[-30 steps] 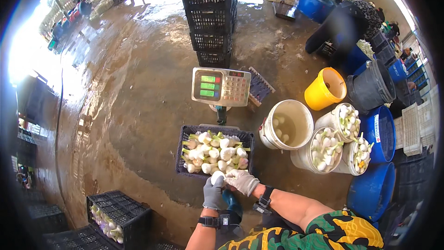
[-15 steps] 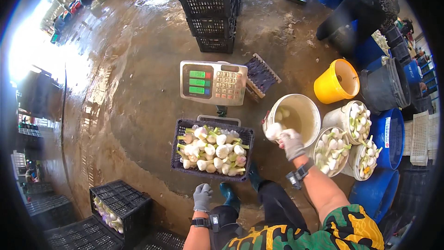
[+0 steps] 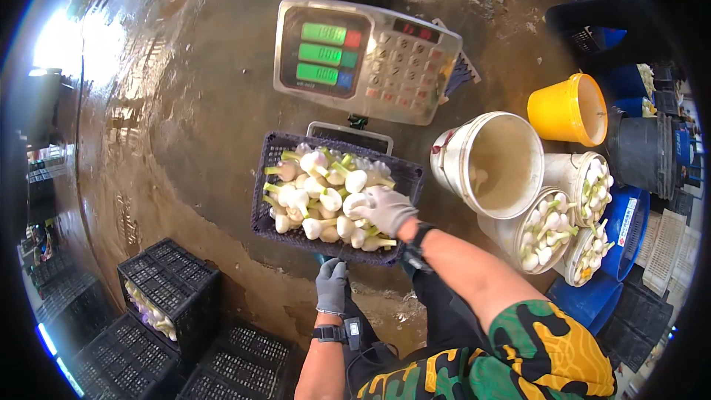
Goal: The person scoops garlic from a tub with a strainer, peels it by hand, and places it into a crate. They weigh the crate on a scale, transfer the garlic into a mesh bag, and place it into a larger black crate.
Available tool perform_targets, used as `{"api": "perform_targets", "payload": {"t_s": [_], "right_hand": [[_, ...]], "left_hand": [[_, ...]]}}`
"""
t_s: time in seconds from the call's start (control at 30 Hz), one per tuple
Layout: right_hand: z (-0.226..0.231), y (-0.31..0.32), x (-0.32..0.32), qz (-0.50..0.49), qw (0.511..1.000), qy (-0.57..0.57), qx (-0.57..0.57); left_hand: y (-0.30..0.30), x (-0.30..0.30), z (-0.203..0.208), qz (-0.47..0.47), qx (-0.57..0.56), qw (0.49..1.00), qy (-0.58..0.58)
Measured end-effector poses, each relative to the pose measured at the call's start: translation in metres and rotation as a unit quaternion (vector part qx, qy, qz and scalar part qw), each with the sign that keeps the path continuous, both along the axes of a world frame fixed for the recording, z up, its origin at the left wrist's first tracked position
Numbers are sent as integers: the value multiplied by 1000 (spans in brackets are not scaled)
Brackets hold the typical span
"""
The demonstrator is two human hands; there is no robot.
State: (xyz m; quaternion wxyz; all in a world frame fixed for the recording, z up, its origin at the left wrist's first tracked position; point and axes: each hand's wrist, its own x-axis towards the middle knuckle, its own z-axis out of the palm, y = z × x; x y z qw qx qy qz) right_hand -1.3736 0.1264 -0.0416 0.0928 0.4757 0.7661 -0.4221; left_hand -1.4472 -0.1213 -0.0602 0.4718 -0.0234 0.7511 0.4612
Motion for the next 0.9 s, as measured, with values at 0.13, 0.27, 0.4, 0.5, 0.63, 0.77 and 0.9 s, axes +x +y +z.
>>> {"api": "perform_targets", "payload": {"t_s": [0.13,0.27,0.4,0.5,0.63,0.77,0.9], "right_hand": [[-27,-40,-47,-65,989,-132,-16],[-1,-38,-36,-155,987,-33,-9],[61,-10,19,-187,975,-6,120],[61,31,101,-243,907,-65,338],[77,58,156,-261,876,-251,319],[80,19,120,-300,901,-208,232],[56,-41,103,-259,929,-159,210]], "left_hand": [[-18,-18,-17,-34,-22,999,15],[-22,-50,-6,-48,-39,998,-11],[-36,-90,-7,2,-28,999,-26],[-20,-121,0,-30,-24,999,-33],[7,-151,25,26,-13,995,-91],[-6,-177,8,-7,-12,999,-50],[2,-196,14,13,-7,998,-54]]}}
